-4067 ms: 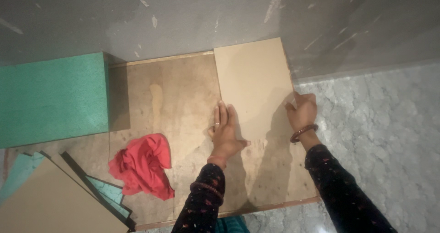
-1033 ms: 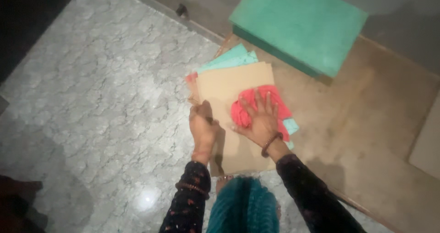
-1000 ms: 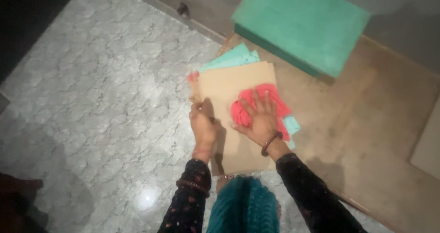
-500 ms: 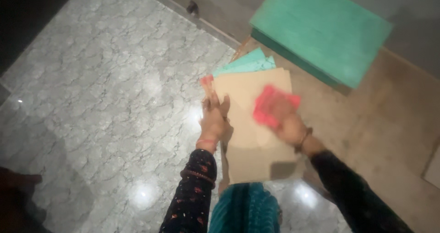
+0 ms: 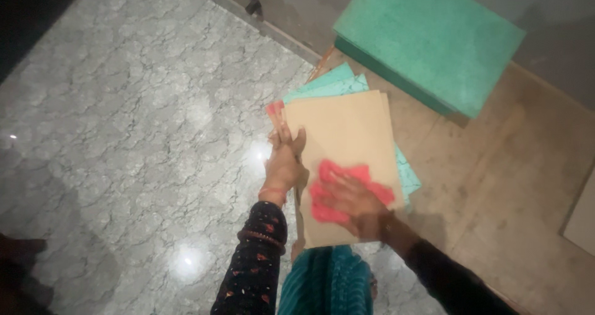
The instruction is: The person wipes the surface of several flat boards using a red cloth. They handle the boards one at a time, wiping each surface and then placing them aside or stacking them.
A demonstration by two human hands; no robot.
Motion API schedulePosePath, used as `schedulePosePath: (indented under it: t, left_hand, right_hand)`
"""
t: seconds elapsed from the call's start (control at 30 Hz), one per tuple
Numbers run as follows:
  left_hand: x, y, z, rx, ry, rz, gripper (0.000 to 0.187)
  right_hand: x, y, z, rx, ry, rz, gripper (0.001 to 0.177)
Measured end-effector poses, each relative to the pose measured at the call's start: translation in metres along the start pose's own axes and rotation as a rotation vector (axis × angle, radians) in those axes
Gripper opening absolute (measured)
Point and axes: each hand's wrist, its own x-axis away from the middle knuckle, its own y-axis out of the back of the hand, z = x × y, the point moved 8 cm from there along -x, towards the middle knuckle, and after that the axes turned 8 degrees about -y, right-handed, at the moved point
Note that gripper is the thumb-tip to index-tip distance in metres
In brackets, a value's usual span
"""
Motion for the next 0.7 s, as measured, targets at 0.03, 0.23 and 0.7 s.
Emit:
schedulePosePath:
  t: [0.03,0.23,0.7]
  left_hand:
    - [-0.002,0.000,-0.001,-0.017,-0.065,-0.048,0.084]
    - [-0.014,-0.014,0.011,-0.040,-0.218,-0.115,0.093]
    - [-0.013,-0.011,0.012,0.032,-0.116,-0.051,0.082]
  right_hand:
    - [0.018,0.002,-0.002,-0.002,-0.039,0.019,0.063]
    - [0.077,0.044,-0.079,-0.013,-0.257,-0.158,0.057]
    - [-0.018,-0.027,-0.016,0.120,-0.083,-0.010,0.069]
